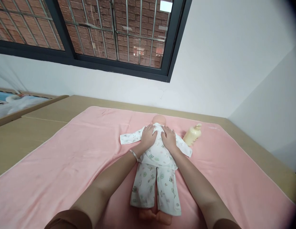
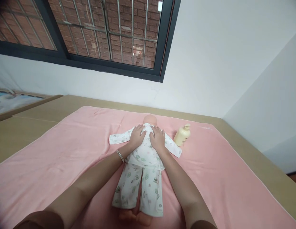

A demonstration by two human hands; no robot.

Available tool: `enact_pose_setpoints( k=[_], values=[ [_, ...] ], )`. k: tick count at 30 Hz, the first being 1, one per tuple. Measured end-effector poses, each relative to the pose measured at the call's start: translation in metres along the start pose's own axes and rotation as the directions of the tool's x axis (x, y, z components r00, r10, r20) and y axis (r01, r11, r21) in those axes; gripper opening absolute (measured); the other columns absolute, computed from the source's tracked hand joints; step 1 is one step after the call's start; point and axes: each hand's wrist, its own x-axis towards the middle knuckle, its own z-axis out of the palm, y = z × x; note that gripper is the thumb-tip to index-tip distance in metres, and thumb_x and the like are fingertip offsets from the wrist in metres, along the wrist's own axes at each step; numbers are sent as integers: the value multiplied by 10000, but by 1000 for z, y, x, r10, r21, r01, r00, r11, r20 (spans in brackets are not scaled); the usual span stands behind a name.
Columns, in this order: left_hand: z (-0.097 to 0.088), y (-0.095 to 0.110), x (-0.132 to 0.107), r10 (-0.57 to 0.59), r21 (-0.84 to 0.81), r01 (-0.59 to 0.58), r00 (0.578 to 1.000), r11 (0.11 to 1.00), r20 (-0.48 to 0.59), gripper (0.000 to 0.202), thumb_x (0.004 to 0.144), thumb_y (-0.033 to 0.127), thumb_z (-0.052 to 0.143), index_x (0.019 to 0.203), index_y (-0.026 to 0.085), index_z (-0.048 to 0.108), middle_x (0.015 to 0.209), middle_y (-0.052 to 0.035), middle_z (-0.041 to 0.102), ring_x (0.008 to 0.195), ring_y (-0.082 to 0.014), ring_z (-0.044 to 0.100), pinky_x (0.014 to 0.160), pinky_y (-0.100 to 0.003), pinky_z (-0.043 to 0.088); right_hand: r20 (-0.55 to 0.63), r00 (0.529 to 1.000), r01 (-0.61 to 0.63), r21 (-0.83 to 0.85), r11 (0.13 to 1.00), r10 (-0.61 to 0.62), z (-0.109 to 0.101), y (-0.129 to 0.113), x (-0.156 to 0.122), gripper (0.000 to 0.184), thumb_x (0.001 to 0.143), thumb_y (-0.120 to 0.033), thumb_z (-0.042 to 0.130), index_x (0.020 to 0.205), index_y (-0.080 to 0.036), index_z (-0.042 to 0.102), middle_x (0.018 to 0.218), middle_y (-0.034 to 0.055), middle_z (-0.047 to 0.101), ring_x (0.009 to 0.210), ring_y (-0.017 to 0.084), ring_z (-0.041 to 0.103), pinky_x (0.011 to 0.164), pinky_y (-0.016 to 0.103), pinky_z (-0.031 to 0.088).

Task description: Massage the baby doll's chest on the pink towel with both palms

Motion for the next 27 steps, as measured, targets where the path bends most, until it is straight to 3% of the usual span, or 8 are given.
enact_pose_setpoints(
  k=[27],
  values=[
    [-3,3,1,-7,-52,6,1000,999,-11,348,893,254,482,1194,156,625,1304,-104,633,1259,-257,534,1140,-443,357,-21,1000,-1,4,1000,2,-1,1,1,445,927,-253,382,1333,-233,562,1423,71,544,1361,233,430,1180,524,190]
  ],
)
